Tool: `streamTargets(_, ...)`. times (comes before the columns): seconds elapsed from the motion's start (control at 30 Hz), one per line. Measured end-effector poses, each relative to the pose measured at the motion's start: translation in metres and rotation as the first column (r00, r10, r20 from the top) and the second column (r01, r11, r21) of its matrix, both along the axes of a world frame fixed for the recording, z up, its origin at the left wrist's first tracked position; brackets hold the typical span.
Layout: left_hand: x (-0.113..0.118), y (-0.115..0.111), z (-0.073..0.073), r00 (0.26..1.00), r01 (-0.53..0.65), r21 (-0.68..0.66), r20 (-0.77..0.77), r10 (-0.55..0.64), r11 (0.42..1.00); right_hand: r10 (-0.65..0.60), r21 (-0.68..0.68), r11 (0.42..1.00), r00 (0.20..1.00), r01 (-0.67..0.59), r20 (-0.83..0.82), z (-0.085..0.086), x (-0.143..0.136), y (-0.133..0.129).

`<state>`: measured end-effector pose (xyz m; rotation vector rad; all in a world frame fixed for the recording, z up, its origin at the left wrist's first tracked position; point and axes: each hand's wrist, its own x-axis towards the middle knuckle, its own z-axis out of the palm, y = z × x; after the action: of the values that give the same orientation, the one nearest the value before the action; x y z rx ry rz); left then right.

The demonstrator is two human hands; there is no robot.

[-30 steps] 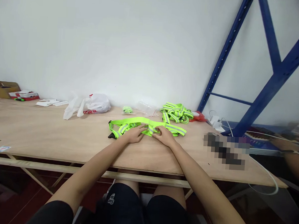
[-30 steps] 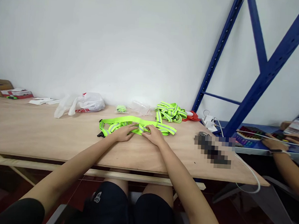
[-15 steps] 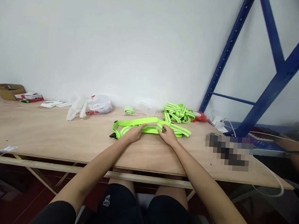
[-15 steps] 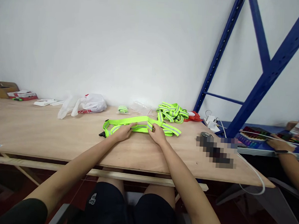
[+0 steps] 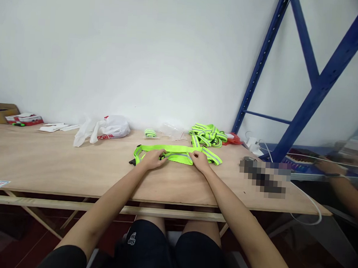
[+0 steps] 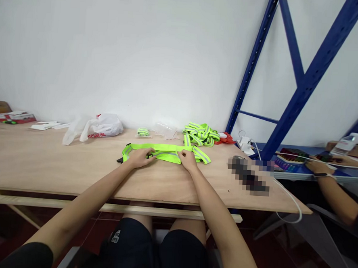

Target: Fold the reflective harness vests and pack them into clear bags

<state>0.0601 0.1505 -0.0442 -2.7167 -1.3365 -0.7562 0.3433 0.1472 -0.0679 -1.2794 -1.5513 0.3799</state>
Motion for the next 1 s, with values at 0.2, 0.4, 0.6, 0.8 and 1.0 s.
streamTargets(0.2, -0.018, 0.008, 0.009, 0.988, -0.012, -0.017, 0.155, 0.014, 1.000, -0.050, -0.004, 0.999, 0.962, 0.051, -0.267, 0.000, 0.007, 0.005)
streamTargets(0.4, -0.029, 0.016, 0.014, 0.703, 0.061, -0.138, 0.709, 0.055, 0.989, -0.026, -0.039, 0.999, 0.810, 0.004, -0.586, 0.000, 0.014, 0.017)
streamTargets(0.6, -0.044, 0.026, 0.024, 0.093, 0.287, -0.190, 0.981, 0.170, 0.939, -0.038, -0.048, 0.999, 0.691, 0.004, -0.722, 0.001, 0.022, 0.020)
streamTargets(0.8, -0.068, 0.017, 0.036, -0.295, 0.639, -0.062, 0.901, 0.319, 0.766, -0.052, -0.070, 0.998, 0.656, -0.002, -0.753, 0.001, 0.024, 0.021)
streamTargets(1.0, -0.077, 0.012, 0.038, 0.109, 0.665, -0.354, 0.917, 0.383, 0.658, -0.057, -0.063, 0.998, 0.648, 0.014, -0.759, -0.001, 0.030, 0.019)
